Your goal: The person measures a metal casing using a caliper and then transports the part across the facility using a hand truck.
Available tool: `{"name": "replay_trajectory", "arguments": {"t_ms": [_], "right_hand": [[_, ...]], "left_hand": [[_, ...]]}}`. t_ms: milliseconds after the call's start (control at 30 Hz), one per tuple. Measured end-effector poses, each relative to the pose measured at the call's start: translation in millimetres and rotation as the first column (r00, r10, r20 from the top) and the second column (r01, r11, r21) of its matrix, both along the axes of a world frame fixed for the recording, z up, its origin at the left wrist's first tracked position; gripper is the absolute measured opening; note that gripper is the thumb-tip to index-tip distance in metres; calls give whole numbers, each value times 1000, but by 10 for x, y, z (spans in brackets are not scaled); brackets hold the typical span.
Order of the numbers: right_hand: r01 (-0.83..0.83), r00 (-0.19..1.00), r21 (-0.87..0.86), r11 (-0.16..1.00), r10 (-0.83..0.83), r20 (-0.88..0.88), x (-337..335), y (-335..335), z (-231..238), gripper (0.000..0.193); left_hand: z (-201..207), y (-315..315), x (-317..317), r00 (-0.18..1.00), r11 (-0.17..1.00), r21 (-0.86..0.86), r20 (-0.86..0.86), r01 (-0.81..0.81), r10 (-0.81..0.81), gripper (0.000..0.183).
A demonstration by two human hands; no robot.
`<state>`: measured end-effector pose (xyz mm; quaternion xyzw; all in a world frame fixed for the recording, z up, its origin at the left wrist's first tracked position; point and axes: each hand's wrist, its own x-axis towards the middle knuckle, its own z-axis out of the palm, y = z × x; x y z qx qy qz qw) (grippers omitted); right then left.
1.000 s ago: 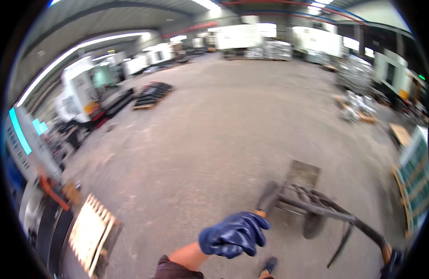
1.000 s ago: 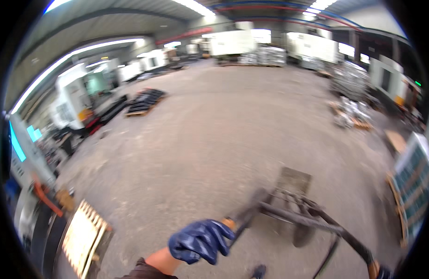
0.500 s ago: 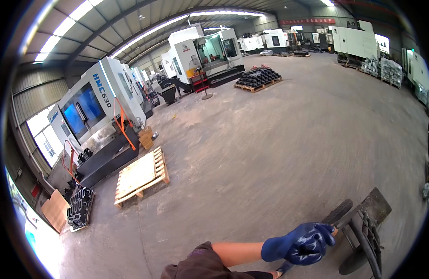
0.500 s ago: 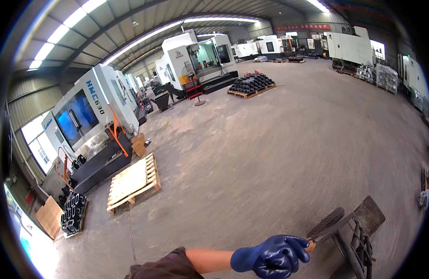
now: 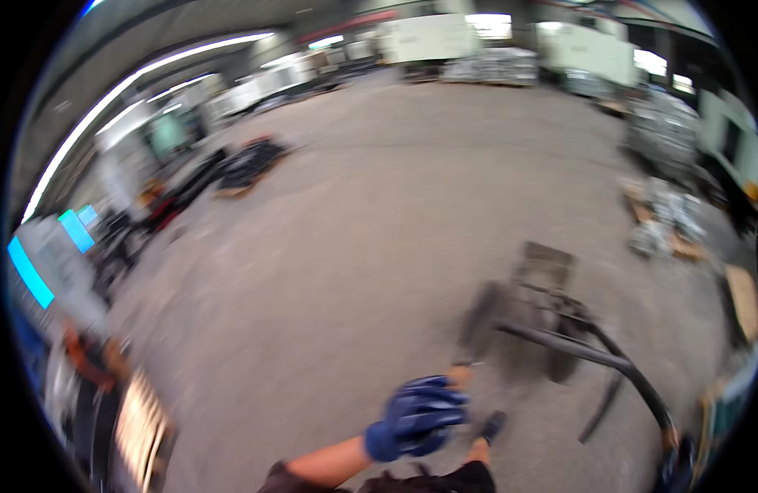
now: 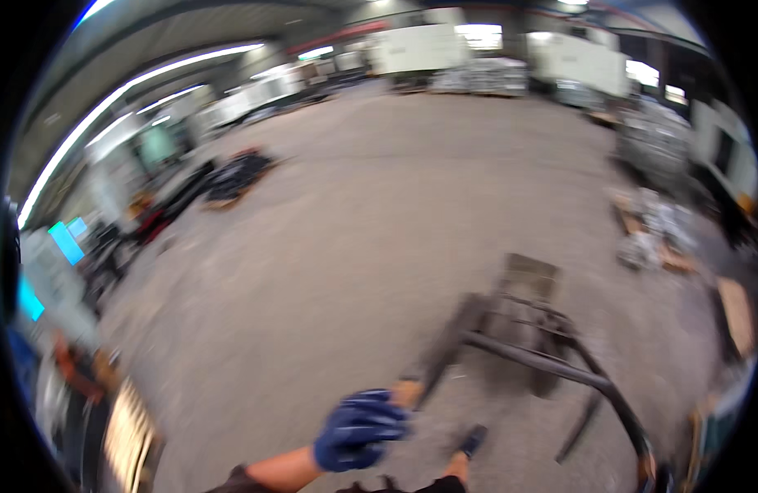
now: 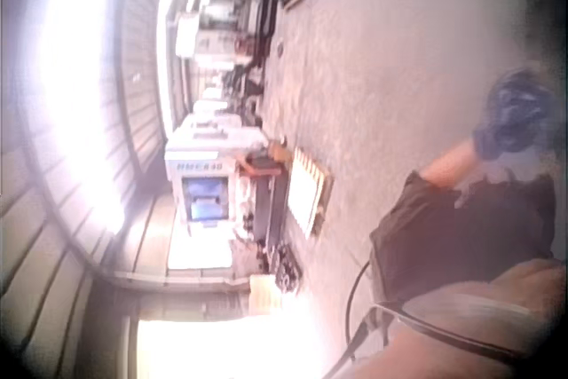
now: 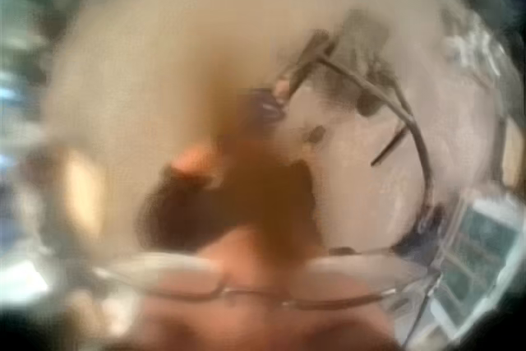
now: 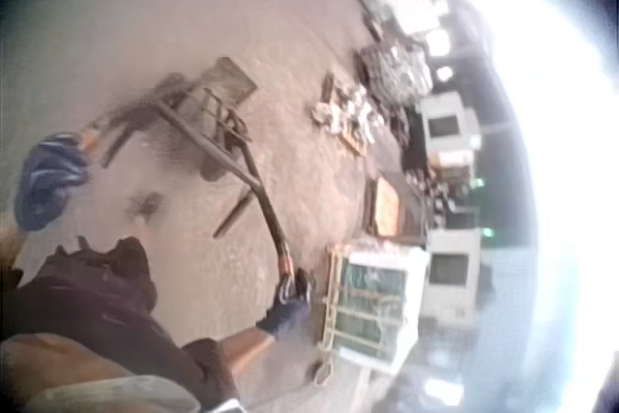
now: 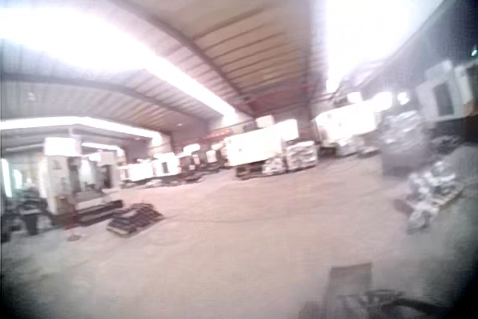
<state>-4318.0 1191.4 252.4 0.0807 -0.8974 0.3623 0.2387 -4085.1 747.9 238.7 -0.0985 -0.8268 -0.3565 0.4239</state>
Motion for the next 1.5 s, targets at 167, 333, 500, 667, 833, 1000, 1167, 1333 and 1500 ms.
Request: {"name": "replay_trajectory", "arguments": {"t_ms": [167, 333, 500, 667, 833, 1000, 1167, 1333, 1500], "right_hand": [[-91, 993, 49, 995, 87, 84, -1800, -1229, -87, 35], [-92, 996, 106, 990, 90, 24, -2896, -1649, 104, 25], [-156, 977, 99, 983, 168, -132, -4495, -2237, -74, 18], [-134, 972, -461, 877, 207, 111, -5605, -3310, 99, 17], [-158, 976, -358, 920, 201, 88, -6961, -4396, -21, 15], [-154, 971, -445, 882, 218, 95, -8236, -5350, 8, 13], [-134, 977, -374, 918, 185, 103, -9332, -6278, 134, 16], [-152, 977, -339, 928, 193, 91, -10809, -7202, 80, 13], [-113, 952, -469, 876, 231, 201, -12090, -8350, 268, 14]], "left_hand": [[70, -638, -1157, 892, 893, -2, -46, -450, 449, 18], [31, -1235, -2640, 840, 843, -16, 78, -538, 537, 24], [395, -1833, -3989, 808, 823, -30, 175, -567, 563, 32], [472, -2844, -5366, 710, 717, -59, 107, -694, 696, 27], [420, -3885, -6578, 567, 604, -70, 274, -794, 777, 22], [496, -4811, -7869, 576, 643, -165, 322, -748, 752, 24], [443, -5754, -9109, 589, 586, -383, 123, -714, 799, 25], [362, -6729, -10572, 589, 599, 111, 386, -793, 710, 22], [422, -7829, -11952, 596, 605, 61, 275, -794, 754, 19]]}}
